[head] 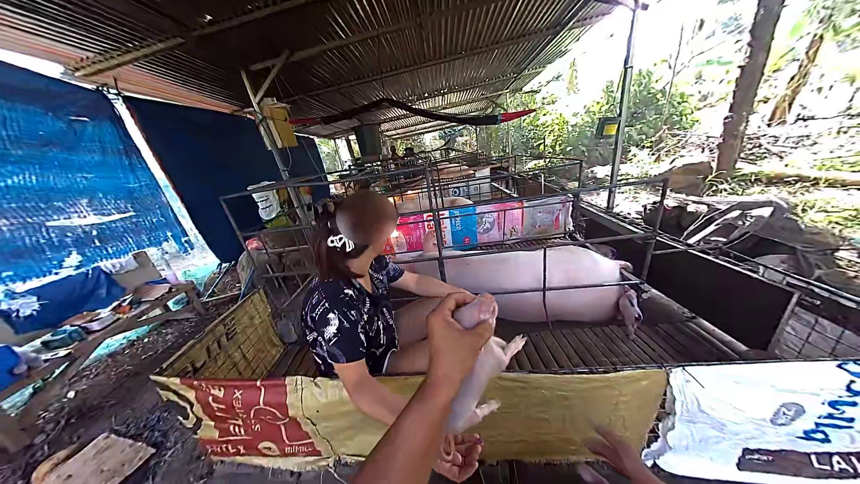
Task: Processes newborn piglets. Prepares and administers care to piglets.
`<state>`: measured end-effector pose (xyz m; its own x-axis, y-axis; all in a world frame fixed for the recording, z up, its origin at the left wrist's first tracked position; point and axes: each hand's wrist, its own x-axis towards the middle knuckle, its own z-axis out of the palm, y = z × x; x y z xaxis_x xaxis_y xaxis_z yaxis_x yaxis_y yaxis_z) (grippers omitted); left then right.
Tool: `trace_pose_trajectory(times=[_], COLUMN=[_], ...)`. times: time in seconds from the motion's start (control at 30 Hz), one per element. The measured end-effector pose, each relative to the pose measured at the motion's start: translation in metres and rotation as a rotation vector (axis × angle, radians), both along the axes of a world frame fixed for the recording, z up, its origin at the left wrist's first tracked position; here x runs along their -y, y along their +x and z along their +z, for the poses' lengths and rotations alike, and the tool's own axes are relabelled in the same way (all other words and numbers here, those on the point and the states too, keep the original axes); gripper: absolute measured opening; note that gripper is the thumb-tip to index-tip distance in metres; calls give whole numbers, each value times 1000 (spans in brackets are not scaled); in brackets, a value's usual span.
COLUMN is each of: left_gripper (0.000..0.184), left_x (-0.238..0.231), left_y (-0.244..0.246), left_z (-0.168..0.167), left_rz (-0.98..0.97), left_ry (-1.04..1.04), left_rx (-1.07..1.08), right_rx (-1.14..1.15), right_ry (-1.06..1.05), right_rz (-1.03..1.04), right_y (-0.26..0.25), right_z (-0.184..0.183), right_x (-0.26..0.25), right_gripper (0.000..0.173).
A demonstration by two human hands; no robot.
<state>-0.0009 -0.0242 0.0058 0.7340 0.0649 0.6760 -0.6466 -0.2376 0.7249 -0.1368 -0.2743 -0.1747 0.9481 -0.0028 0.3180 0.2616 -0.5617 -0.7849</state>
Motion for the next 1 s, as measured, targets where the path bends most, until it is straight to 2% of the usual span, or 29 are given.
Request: trace_pose_trajectory(times=[0.03, 0.1, 0.17, 0.23, 0.27, 0.37, 0.4, 0.47, 0.53, 0.57, 0.67, 0.77, 0.87, 1.0], left_gripper=[36, 37, 39, 42, 42, 40, 41, 50, 64, 65, 61, 55, 41, 51], left_x=[6, 20, 34, 50, 58, 77, 81, 79, 67, 60, 33, 7, -8, -9], left_y=[-1, -5, -12, -22, -26, -28, -25, -14, -2, 3, 11, 8, 3, 12], left_z=[-1, -7, -16, -32, -41, -63, -67, -64, -58, -60, -79, -102, -133, -163], left_rz=[12, 43, 50, 50, 63, 100, 101, 19, -146, -223, -345, -261, -247, -429], left_ry=[-3, -24, -51, -56, -37, 70, 107, 153, 140, 108, 68, -1, -38, 11], left_rx=[-3, -22, -45, -55, -50, -17, -23, -83, -151, -168, -198, -238, -384, -475], right_rx=[61, 176, 228, 213, 225, 323, 346, 407, 433, 414, 216, 98, 61, -26], right_ry=[93, 246, 358, 397, 391, 318, 319, 381, 505, 588, 698, 602, 648, 687], right_rz=[83, 124, 52, -85, -139, -231, -248, -231, -122, -73, -41, -5, -12, 1], right_y=[21, 53, 70, 78, 81, 88, 91, 102, 110, 113, 125, 143, 155, 154], right_z=[15, 26, 30, 33, 32, 15, 9, 9, 20, 26, 40, 41, 38, 41], right_x=[-27, -76, -109, -125, -127, -123, -119, -109, -96, -90, -75, -63, -61, -74], right_gripper=[82, 107, 122, 129, 125, 96, 93, 101, 113, 114, 97, 97, 91, 80])
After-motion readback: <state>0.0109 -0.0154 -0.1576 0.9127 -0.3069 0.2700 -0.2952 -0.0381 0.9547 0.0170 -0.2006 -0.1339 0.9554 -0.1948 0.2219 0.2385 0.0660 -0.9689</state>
